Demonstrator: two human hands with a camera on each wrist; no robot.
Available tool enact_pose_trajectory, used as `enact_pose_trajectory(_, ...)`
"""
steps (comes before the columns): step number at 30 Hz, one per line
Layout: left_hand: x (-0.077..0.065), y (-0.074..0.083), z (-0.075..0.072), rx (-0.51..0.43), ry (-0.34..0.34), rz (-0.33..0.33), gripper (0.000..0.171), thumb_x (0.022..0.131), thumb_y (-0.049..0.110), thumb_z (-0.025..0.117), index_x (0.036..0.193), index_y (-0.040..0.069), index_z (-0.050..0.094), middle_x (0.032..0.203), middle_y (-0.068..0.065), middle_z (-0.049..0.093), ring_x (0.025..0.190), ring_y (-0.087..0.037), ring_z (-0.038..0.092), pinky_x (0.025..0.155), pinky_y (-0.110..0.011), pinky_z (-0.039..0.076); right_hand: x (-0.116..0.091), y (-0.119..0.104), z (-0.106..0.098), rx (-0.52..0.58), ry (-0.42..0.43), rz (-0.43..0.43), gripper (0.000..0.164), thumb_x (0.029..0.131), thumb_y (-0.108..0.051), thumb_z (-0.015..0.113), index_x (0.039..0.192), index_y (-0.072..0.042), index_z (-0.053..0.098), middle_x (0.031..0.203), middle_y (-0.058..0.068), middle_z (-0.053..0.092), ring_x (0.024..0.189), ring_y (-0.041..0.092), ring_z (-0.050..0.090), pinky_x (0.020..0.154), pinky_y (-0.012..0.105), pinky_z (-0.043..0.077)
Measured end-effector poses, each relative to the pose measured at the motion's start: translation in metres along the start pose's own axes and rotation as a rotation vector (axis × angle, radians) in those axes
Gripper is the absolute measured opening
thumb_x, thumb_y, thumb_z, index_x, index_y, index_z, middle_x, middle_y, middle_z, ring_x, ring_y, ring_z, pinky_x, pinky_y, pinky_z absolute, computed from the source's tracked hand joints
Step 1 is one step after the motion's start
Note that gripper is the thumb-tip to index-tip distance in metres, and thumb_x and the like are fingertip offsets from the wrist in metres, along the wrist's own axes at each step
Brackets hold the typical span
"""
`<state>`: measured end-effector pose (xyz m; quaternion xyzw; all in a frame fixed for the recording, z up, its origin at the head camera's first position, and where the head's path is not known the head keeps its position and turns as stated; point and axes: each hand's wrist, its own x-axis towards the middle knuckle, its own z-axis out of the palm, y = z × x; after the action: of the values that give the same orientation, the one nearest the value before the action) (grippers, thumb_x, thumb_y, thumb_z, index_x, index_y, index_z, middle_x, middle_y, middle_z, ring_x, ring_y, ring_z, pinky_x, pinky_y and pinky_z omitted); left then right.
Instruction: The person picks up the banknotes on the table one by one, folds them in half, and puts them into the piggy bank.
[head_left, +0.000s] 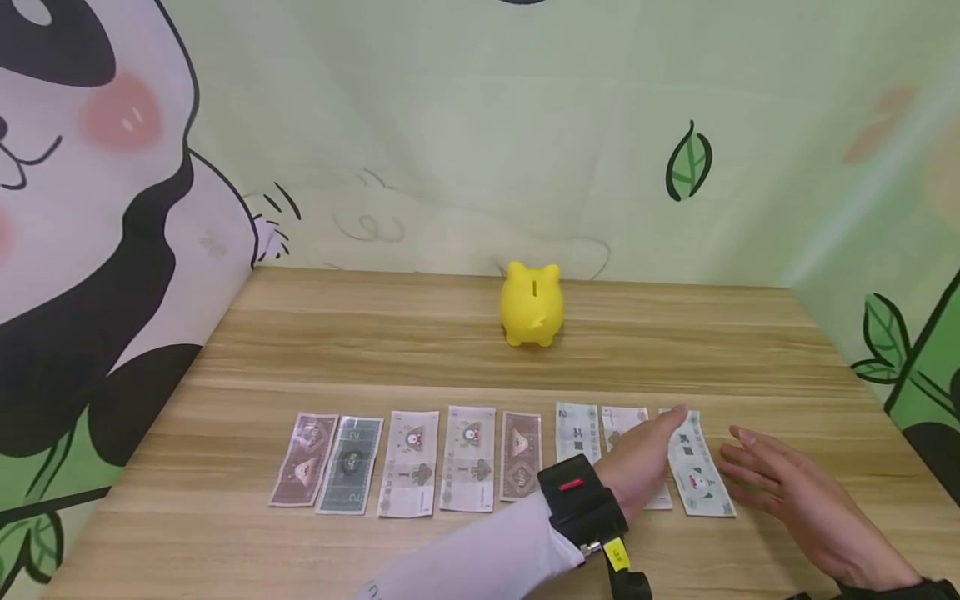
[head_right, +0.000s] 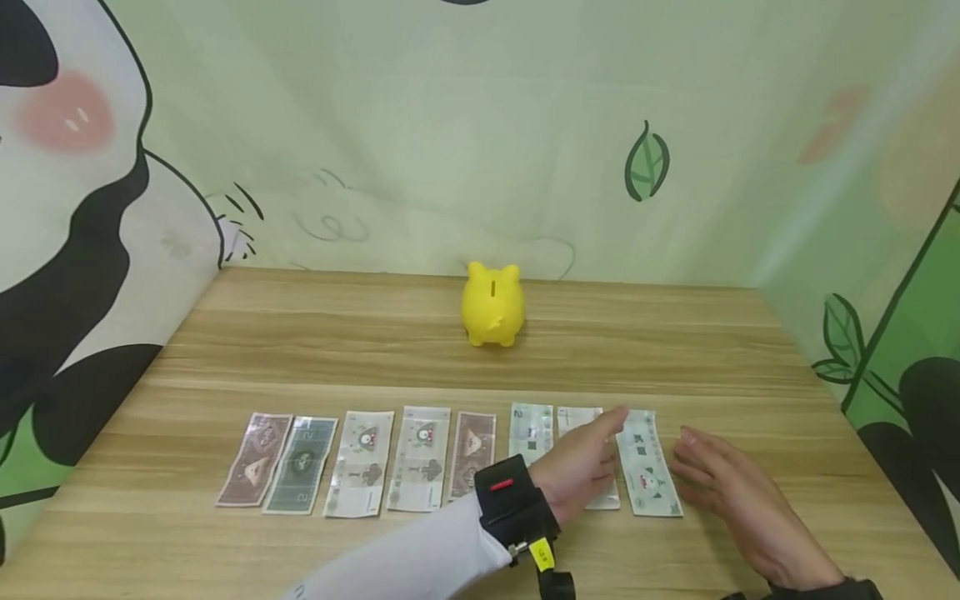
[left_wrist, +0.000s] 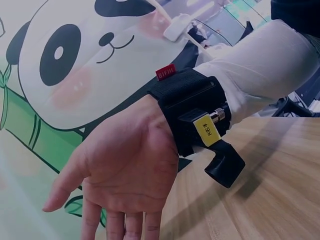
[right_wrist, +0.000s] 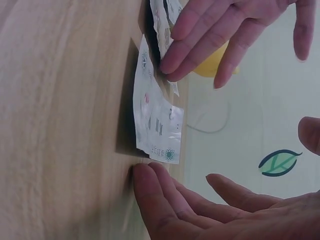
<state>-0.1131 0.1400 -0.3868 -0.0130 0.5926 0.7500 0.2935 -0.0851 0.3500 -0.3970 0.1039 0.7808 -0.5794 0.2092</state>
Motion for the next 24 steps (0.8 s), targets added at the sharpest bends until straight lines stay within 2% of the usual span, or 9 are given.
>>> enact_pose_trajectory(5,0.0043,-0.0023,0.0002,-0.114,-0.032,-0.016,0.066,0.105,0.046,0.052,0.151,0.0,0.047,0.162,-0.014,0.043,0.156,-0.035,0.03,0.129,-0.052,0.023,0.0004,0.0017,0.0001,0.004,-0.002,-0.003,0.079,0.113,-0.051,0.025,0.162,0.008,0.005,0.166,0.037,0.015,0.109,-0.014,0.057,0.094,0.022,0.055)
enact_pose_trajectory(10,0.004,-0.002,0.0002,-0.144,0.014,-0.088,0.065,0.103,0.046,0.056,0.152,0.003,0.048,0.164,-0.022,0.037,0.148,-0.056,0.033,0.124,-0.065,0.026,0.0014,0.004,0.0003,0.016,0.002,-0.01,0.077,0.113,-0.049,0.026,0.162,0.007,0.006,0.166,0.036,0.015,0.108,-0.012,0.059,0.094,0.023,0.056)
enact_pose_trajectory(12,0.0035,-0.0016,0.0002,-0.155,0.025,-0.107,0.065,0.103,0.047,0.057,0.15,0.003,0.049,0.163,-0.022,0.037,0.144,-0.06,0.035,0.121,-0.068,0.026,0.0019,0.0043,-0.0001,0.022,0.004,-0.008,0.077,0.113,-0.049,0.026,0.162,0.007,0.006,0.166,0.036,0.015,0.108,-0.012,0.059,0.094,0.023,0.056)
enact_pose_trajectory(17,0.0033,-0.0013,0.0005,-0.178,0.047,-0.117,0.064,0.101,0.048,0.057,0.144,0.001,0.052,0.161,-0.025,0.038,0.141,-0.058,0.04,0.117,-0.074,0.028,0.0035,0.0035,-0.0015,0.036,0.018,0.015,0.081,0.112,-0.052,0.029,0.163,0.005,0.005,0.167,0.035,0.014,0.109,-0.01,0.059,0.095,0.026,0.057)
enact_pose_trajectory(24,0.0041,-0.0029,0.0,-0.207,0.055,-0.124,0.061,0.101,0.048,0.058,0.14,0.001,0.054,0.159,-0.032,0.035,0.137,-0.056,0.044,0.115,-0.075,0.031,0.0074,0.0058,-0.0033,0.063,0.049,0.065,0.087,0.109,-0.057,0.036,0.164,0.002,0.005,0.168,0.033,0.014,0.111,-0.005,0.058,0.096,0.03,0.058)
